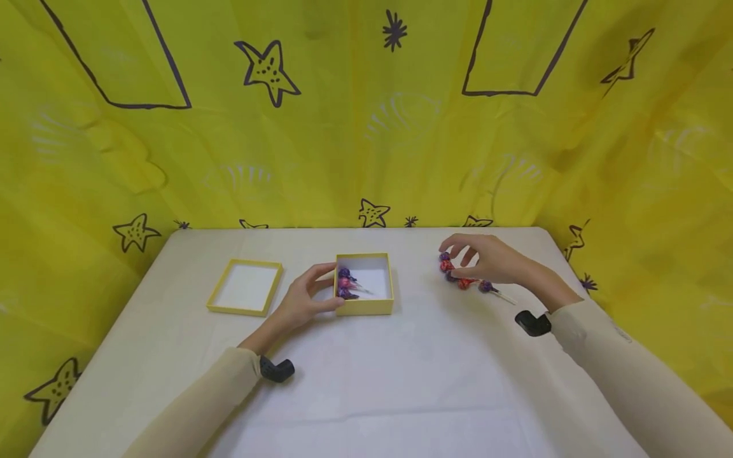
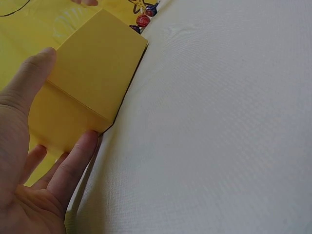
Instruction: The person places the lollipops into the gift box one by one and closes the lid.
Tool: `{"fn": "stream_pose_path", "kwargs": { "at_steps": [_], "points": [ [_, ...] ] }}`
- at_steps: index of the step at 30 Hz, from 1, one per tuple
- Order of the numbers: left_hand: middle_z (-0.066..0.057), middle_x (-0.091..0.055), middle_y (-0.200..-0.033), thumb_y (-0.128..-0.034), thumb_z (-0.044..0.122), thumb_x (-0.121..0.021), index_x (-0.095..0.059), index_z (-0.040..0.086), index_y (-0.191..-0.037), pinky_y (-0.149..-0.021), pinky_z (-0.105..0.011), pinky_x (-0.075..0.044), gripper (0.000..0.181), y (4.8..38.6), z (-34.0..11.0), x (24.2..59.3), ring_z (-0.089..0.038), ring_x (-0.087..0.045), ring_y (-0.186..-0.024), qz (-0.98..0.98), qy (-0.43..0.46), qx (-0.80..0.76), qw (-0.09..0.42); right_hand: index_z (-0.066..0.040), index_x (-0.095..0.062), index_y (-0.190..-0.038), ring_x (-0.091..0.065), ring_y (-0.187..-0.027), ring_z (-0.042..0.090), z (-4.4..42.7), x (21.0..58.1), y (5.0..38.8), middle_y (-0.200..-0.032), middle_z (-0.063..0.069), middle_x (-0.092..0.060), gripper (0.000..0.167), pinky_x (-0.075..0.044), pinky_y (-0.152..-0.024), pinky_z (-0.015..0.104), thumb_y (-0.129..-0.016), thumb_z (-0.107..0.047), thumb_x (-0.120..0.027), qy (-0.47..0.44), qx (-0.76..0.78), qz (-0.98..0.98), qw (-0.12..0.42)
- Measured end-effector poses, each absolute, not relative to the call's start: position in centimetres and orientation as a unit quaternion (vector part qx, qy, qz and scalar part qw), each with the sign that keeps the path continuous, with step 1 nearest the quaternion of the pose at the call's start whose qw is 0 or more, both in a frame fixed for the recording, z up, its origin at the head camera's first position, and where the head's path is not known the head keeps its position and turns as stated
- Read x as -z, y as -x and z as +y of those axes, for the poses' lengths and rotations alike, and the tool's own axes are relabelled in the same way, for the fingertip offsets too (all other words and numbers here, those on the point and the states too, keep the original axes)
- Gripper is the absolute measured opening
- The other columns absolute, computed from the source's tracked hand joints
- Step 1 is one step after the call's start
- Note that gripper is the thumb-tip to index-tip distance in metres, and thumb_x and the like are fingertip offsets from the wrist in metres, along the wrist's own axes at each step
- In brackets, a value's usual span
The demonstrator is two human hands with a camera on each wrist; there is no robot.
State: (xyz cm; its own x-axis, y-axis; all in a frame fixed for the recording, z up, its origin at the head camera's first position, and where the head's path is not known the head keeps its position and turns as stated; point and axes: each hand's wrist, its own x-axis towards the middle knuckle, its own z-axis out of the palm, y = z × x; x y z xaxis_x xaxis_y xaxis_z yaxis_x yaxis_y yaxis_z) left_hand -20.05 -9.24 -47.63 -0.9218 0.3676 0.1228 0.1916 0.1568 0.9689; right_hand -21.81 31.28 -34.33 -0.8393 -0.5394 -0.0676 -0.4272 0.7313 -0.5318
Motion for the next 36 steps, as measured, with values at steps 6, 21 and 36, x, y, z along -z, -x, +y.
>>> {"fn": "stream_pose_path", "kwargs": {
  "at_steps": [6,21,36],
  "points": [
    [-0.010,-0.040,-0.161,-0.0830,0.007,-0.087,-0.045,0.009,-0.154,-0.113,-0.048,-0.043,0.082,20.1,-9.2,47.7,-0.035,-0.052,-0.138,0.752,-0.188,-0.627,0.072,-0.016,-0.063,-0.131,-0.068,-0.095,0.019,33.1,35.1,21.2,-0.112,0.004,-0.068,0.046,-0.060,-0.079,0.029,-0.089,-0.011,-0.081,0.260,0.255,0.927,0.089],
    [-0.009,-0.044,-0.159,-0.0829,0.010,-0.087,-0.047,0.011,-0.152,-0.111,-0.047,-0.046,0.080,20.3,-9.3,47.8,-0.031,-0.055,-0.135,0.752,-0.195,-0.627,0.064,-0.007,-0.068,-0.121,-0.066,-0.088,0.029,36.9,39.7,19.8,-0.108,0.012,-0.069,0.040,-0.058,-0.067,0.031,-0.085,-0.009,-0.085,0.264,0.229,0.937,-0.009],
    [-0.018,-0.040,-0.160,-0.0850,0.005,-0.084,-0.045,0.002,-0.152,-0.114,-0.054,-0.040,0.078,18.7,-9.0,44.9,-0.040,-0.050,-0.138,0.751,-0.180,-0.630,0.085,-0.008,-0.068,-0.116,-0.064,-0.086,0.026,38.4,42.8,19.7,-0.100,0.011,-0.066,0.034,-0.052,-0.071,0.038,-0.086,-0.012,-0.084,0.187,0.220,0.957,0.012]
  ]
}}
